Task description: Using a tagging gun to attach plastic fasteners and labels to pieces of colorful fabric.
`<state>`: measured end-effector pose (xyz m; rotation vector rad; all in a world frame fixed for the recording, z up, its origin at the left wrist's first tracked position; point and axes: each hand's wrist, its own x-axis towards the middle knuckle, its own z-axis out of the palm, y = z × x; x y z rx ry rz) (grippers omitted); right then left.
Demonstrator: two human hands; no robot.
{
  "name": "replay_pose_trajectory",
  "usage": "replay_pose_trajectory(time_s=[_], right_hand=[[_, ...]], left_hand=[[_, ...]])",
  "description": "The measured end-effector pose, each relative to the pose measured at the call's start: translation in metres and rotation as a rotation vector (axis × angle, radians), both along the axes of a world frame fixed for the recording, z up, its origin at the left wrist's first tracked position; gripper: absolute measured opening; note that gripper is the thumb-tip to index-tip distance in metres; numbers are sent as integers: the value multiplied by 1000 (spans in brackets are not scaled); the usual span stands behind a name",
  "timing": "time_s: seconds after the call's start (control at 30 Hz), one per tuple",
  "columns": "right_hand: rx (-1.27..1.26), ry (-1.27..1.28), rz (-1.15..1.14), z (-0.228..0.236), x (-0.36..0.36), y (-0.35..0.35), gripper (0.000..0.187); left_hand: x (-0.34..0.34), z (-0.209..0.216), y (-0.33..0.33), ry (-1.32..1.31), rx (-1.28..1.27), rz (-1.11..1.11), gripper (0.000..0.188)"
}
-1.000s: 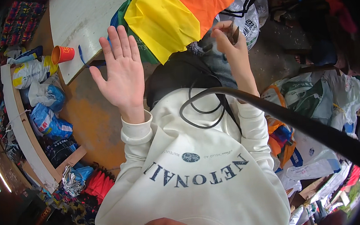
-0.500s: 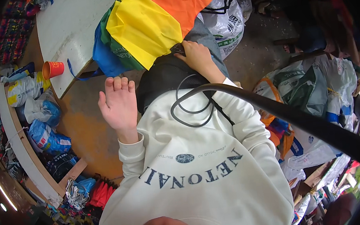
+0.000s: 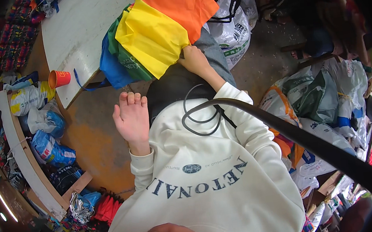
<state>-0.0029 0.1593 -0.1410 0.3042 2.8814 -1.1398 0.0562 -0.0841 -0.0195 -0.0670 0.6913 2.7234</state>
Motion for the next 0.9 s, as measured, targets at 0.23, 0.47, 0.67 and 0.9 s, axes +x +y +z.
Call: replay_pose_trajectory(time_s=[0.23,0.47,0.67,0.9], right_hand=[[-143,125,-20,7,-10,6,27],[-93,191,-75,83,-33,26,27],[-182,40,-13,92,-9,43,31],[-370,50,-12,65,12,47,49]], left_hand=[[1,2,2,-17,-57,16,31],[1,1,3,2,-42,0,31],[1,-6,8,60,-1,-83,35],[0,-21,13,80,-121,-106,45]])
